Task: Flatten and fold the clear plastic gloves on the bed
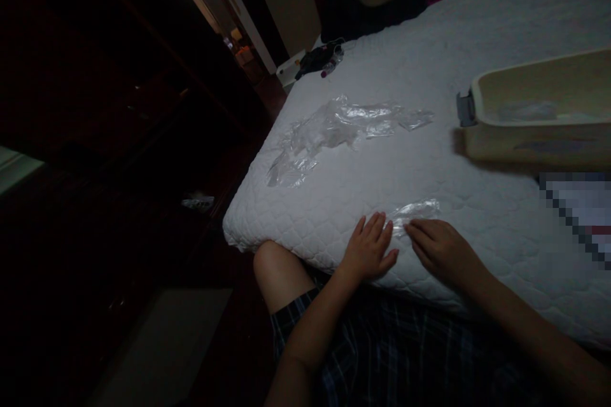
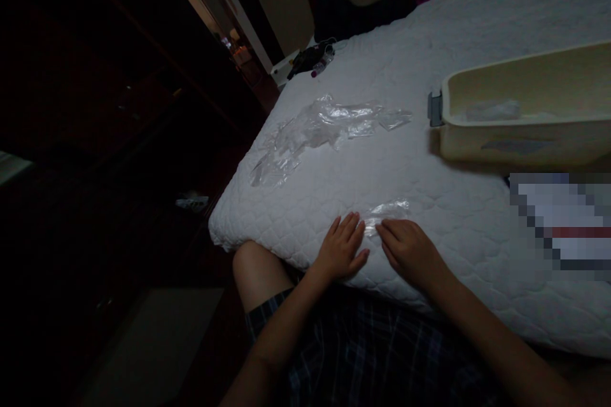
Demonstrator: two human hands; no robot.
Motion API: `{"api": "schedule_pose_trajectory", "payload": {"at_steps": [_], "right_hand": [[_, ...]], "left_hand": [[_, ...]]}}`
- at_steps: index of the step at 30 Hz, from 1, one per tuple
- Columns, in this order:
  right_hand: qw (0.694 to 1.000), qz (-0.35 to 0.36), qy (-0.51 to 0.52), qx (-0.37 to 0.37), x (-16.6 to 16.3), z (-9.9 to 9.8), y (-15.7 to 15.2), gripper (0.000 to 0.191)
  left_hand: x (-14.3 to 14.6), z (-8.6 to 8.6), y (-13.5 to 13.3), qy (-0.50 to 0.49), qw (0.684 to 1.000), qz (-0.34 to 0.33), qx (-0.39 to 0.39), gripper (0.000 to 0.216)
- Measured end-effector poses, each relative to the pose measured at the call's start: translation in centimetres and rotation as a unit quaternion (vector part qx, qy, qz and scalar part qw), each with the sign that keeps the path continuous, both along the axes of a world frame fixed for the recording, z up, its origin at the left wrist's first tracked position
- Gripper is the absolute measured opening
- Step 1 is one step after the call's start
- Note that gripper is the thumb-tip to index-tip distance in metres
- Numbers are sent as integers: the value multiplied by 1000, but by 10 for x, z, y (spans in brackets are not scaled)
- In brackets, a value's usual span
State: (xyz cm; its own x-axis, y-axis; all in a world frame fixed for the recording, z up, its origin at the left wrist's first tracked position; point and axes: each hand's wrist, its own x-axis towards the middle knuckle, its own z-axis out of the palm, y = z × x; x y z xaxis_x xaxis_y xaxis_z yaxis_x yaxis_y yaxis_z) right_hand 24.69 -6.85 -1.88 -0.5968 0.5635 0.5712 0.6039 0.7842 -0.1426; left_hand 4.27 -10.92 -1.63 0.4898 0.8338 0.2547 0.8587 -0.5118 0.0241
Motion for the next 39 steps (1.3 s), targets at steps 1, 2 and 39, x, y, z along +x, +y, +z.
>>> {"api": "schedule_pose_trajectory", "payload": {"at_steps": [1, 2, 39], "right_hand": [[1000, -5, 6, -1, 2, 0, 2, 27], [1000, -7, 12, -3, 4, 1, 3, 26], [996, 44, 56, -55, 11, -5, 11, 44]], "left_hand": [[0, 0, 0, -7, 1000, 2, 5, 62], [0, -1, 0, -16, 1000, 3, 12, 63], [-7, -1, 18, -60, 996, -59, -21, 30]]}}
